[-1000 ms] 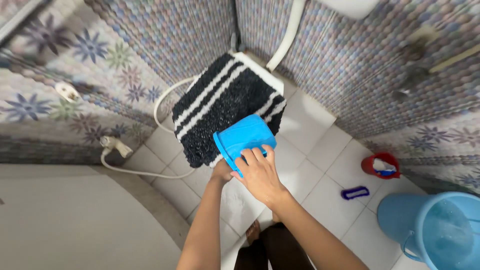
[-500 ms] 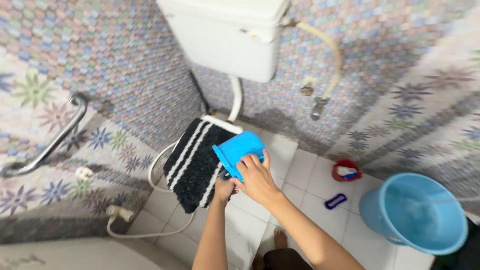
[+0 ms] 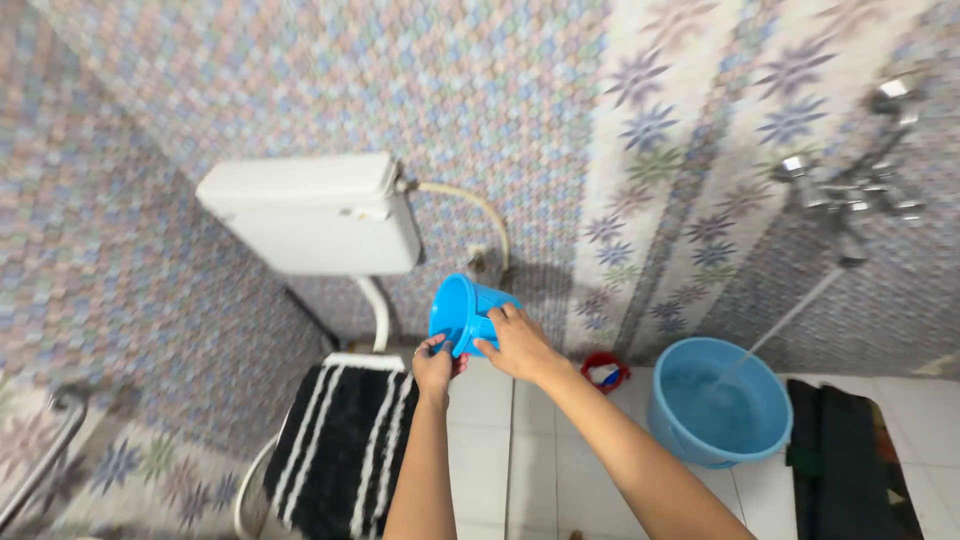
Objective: The person washes a rug by pouring water over it with a mug, scrubbing it by hand, wringing it out, and spreading it over a washing machine. The person then lays a mat over a toilet lid and pours water over it using a mug.
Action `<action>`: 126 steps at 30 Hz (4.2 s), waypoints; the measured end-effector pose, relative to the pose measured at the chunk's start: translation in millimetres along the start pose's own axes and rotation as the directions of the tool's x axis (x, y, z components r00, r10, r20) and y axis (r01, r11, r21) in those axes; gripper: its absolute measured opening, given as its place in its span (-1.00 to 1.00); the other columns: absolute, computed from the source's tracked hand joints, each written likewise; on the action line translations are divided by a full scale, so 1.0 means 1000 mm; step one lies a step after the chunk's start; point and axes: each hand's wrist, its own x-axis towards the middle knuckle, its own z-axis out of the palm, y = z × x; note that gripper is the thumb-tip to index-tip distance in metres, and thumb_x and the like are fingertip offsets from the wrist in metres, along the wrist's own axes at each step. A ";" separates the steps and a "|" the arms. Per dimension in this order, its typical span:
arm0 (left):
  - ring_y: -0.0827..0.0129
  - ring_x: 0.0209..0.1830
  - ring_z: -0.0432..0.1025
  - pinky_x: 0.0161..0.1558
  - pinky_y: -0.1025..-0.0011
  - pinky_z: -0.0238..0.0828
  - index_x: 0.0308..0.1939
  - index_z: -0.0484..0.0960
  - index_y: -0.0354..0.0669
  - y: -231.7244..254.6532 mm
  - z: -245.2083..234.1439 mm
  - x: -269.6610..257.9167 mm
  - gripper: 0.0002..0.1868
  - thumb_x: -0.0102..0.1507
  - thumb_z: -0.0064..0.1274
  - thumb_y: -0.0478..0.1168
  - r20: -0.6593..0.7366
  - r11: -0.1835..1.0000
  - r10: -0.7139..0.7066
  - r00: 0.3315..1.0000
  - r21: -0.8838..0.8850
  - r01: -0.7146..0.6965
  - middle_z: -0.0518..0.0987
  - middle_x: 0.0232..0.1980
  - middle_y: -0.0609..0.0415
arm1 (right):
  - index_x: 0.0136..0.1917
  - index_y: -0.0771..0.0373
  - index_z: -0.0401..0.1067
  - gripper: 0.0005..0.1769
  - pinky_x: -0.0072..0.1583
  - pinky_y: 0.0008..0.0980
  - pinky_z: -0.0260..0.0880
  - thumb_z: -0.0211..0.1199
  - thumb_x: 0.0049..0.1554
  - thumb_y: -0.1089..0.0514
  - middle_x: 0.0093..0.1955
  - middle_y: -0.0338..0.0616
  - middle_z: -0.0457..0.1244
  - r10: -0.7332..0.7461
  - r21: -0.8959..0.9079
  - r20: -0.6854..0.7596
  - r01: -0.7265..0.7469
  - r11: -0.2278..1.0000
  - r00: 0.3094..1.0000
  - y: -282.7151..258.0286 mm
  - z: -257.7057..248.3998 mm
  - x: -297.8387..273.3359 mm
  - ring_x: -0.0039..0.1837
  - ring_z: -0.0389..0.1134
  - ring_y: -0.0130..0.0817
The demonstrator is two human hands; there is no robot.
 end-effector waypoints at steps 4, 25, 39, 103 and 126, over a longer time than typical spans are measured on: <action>0.34 -0.54 0.53 -0.45 0.42 0.54 0.07 0.52 -0.29 0.022 0.044 0.001 -0.74 0.34 0.02 -0.24 0.056 0.999 0.011 0.998 0.045 -0.014 0.66 -0.38 -0.10 | 0.44 0.35 0.21 -0.17 0.31 -0.04 0.29 0.29 0.14 -0.25 0.35 0.27 0.18 0.172 0.211 -0.019 -0.164 0.964 0.985 0.042 -0.031 0.003 0.37 0.24 0.17; 0.39 -0.17 0.55 -0.27 0.39 0.44 -0.03 0.70 -0.03 0.020 0.293 -0.044 -0.76 0.31 0.15 -0.04 0.533 0.949 0.074 0.843 0.222 -0.223 0.67 -0.12 0.09 | 0.30 0.11 0.45 -0.25 -0.13 -0.18 0.43 0.32 0.03 -0.40 0.14 -0.09 0.38 0.669 0.792 -0.035 -0.388 0.472 0.742 0.208 -0.154 -0.100 0.09 0.43 -0.22; 0.31 -0.06 0.49 -0.27 0.25 0.53 0.15 0.60 -0.04 -0.025 0.501 -0.145 -0.71 0.35 0.16 -0.16 0.565 0.909 0.071 0.822 0.303 -0.287 0.58 0.04 -0.08 | 0.42 0.29 0.34 -0.22 0.23 -0.17 0.39 0.46 0.07 -0.13 0.34 0.07 0.29 0.749 0.780 -0.255 -0.327 0.533 0.611 0.395 -0.221 -0.184 0.31 0.35 -0.13; 0.07 -0.10 0.57 -0.01 0.19 0.46 -0.03 0.72 -0.10 0.156 0.489 -0.112 -0.60 0.30 0.03 0.09 0.494 0.540 0.600 0.630 0.332 -0.774 0.66 -0.02 -0.15 | 0.41 0.01 0.33 -0.39 0.22 0.06 0.37 0.14 0.17 -0.23 0.33 -0.15 0.29 0.557 0.943 -0.167 -0.034 0.332 0.813 0.409 -0.408 -0.110 0.27 0.35 -0.15; 0.08 0.07 0.56 0.11 0.23 0.43 -0.09 0.76 -0.01 0.249 -0.192 -0.011 -0.77 0.24 0.13 -0.08 -0.289 0.622 0.621 0.729 0.747 -0.234 0.69 0.03 -0.03 | 0.42 -0.03 0.38 -0.46 0.21 0.04 0.41 0.22 0.17 -0.04 0.35 -0.18 0.28 -0.011 0.927 0.207 -0.193 0.320 0.978 -0.052 -0.089 0.156 0.32 0.30 -0.15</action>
